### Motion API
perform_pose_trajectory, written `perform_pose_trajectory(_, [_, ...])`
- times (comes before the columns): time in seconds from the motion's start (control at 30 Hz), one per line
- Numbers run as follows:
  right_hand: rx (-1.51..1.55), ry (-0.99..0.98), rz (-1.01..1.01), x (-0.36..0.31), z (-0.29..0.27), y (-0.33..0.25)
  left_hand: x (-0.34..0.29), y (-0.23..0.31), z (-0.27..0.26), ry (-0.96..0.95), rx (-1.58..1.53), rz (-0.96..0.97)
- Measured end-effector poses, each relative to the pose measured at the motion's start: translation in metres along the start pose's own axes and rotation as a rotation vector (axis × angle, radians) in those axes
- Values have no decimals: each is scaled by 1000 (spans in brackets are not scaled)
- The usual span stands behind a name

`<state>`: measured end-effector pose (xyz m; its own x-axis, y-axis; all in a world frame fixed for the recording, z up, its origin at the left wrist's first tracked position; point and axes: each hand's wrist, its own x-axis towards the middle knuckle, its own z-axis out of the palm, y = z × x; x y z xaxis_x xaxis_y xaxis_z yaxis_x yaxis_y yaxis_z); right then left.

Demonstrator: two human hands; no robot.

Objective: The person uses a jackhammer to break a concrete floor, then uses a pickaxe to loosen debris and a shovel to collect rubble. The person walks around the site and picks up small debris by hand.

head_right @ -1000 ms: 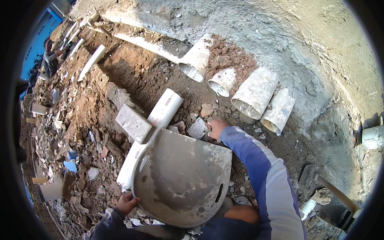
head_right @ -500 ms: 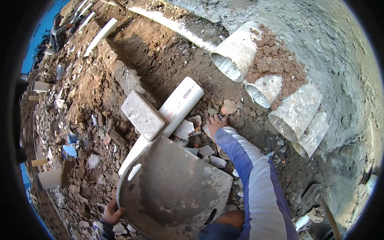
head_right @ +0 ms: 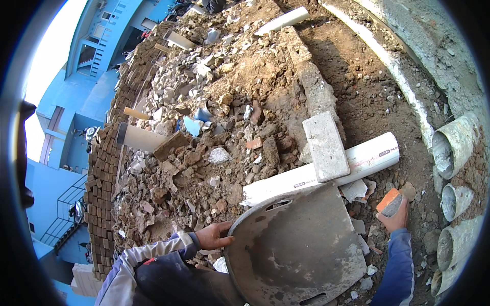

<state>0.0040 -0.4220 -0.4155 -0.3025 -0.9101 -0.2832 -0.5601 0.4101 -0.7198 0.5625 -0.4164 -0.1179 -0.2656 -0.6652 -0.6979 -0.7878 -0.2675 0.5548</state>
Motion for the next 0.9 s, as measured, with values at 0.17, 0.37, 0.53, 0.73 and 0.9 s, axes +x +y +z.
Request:
perform_pose_trajectory(0.17, [925, 217, 483, -32, -23, 36, -6, 16, -8, -56, 181, -51])
perform_pose_trajectory(0.37, [1037, 330, 573, -69, -52, -108, -13, 11, 7, 69, 229, -19])
perform_pose_trajectory(0.53, [1233, -639, -364, -129, -29, -334, -15, 7, 31, 223, 101, 62])
perform_pose_trajectory(0.73, [776, -161, -922, -157, -61, -354, -9, 8, 35, 141, -158, 126])
perform_pose_trajectory(0.9, [682, 67, -154, -210, -56, -169, -2, 15, 23, 36, -104, 137])
